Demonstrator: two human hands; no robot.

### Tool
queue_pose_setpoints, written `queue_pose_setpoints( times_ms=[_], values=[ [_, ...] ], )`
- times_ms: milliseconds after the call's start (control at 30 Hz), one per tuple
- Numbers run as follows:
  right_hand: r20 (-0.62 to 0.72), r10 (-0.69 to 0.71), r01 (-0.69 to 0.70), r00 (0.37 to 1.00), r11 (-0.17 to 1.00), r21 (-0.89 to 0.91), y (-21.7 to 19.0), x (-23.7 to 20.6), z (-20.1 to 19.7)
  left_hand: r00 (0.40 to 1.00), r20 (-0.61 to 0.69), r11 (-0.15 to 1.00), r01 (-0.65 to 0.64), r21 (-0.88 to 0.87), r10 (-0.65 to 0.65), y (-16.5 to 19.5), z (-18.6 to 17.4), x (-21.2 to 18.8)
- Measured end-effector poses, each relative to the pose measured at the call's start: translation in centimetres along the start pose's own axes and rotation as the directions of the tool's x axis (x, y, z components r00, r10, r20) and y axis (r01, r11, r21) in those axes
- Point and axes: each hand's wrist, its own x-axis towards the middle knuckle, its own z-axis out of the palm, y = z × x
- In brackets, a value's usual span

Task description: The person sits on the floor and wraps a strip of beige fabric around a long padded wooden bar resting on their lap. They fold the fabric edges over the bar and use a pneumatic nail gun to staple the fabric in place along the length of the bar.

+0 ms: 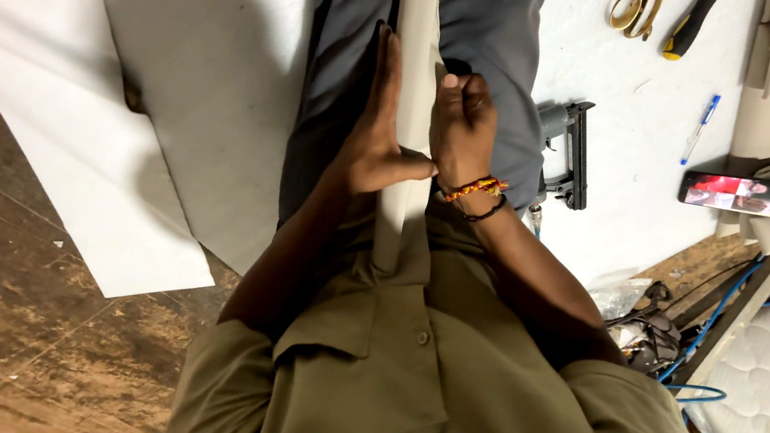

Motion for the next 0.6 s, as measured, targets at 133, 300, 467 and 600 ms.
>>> queue_pose_setpoints(
  times_ms=[133,300,467,600],
  values=[
    [-0.008,-0.030,0.029,1.000,0.995,-0.091,0.3,0.2,-0.5,0.999,-0.042,0.988,0.002,-0.156,-0.009,-0.1,0.8,-1.7],
    [-0.018,-0.178,0.166,0.984,0.943,-0.290,1.6,0.2,0.5,0.971,-0.204,0.903,0.023,-0.430,-0.122,-2.8,1.9,-1.7],
    [-0.013,-0.096,0.087,0.995,0.942,-0.324,2.1,-0.1,1.6,0.929,-0.365,0.880,0.118,0.461,0.066,-5.8,-2.8,-0.9],
    [-0.008,-0.110,0.103,0.994,0.952,-0.289,2.0,-0.2,2.2,0.973,-0.226,0.589,0.207,0.781,-0.043,-7.2,-5.5,-0.1]
  ],
)
